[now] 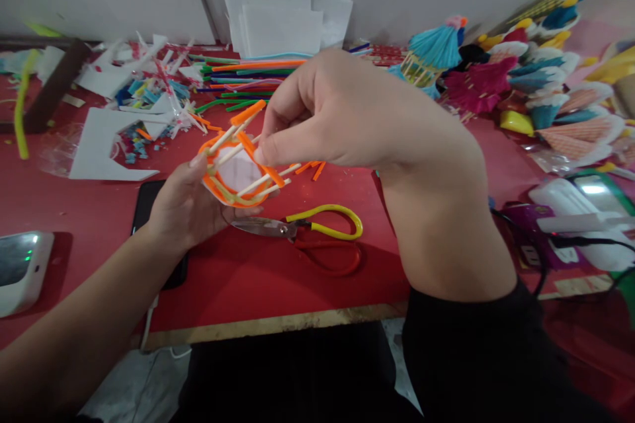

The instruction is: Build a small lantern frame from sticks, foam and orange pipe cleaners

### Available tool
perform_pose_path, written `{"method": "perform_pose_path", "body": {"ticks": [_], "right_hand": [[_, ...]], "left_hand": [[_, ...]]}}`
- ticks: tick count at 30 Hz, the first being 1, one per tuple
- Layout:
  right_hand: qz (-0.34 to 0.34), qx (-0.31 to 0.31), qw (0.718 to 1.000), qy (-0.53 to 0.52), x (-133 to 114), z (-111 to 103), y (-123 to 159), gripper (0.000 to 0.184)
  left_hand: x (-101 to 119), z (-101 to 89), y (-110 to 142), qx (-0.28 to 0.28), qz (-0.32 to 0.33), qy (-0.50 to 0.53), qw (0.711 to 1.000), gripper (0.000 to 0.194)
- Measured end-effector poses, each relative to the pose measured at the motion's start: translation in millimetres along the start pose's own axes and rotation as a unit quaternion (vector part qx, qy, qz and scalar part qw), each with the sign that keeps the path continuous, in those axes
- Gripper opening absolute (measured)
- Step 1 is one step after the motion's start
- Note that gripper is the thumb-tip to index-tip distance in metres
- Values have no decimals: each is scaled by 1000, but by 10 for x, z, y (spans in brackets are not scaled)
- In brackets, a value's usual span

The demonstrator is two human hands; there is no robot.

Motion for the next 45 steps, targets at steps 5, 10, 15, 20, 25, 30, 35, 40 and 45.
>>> {"method": "perform_pose_path", "body": {"ticks": [5, 10, 15, 20, 25, 30, 35, 40, 45], "right_hand": [[-1, -4, 1000, 0, 22, 21, -23, 16], [-9, -4, 1000, -4, 4, 12, -12, 18], [-12, -4, 1000, 1, 6, 10, -14, 16], [-6, -5, 1000, -2, 29, 9, -25, 16], [-16, -14, 1000, -7, 37, 12, -29, 18], [-23, -8, 1000, -8, 30, 9, -39, 18], [-11, -13, 1000, -17, 33, 16, -36, 15], [-26, -16, 999, -26, -10, 26, -19, 12], [-19, -10, 1000, -23, -17, 15, -14, 11]], "left_hand": [[3, -4, 1, 3, 0, 0, 1000, 34], [23, 11, -2, 7, 6, 4, 1000, 33], [19, 23, 4, 12, 0, 5, 1000, 32], [30, 23, 1, 13, 7, 7, 1000, 32], [15, 5, 5, 11, 2, 9, 1000, 32], [0, -26, 10, 19, -4, 12, 1000, 35], [16, -7, 3, 17, 3, 16, 1000, 32], [8, -3, 8, 13, -5, 18, 1000, 32], [-13, -13, 20, 17, -18, 15, 1000, 33]]}}
Point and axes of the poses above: each hand's wrist, its own y-axis away from the middle knuckle, its own z-axis out of the palm, x = y × z, the point moved 9 cm from there along -y, towards the middle knuckle, and after that the axes turned 10 degrees about z, right-handed, at the moved point
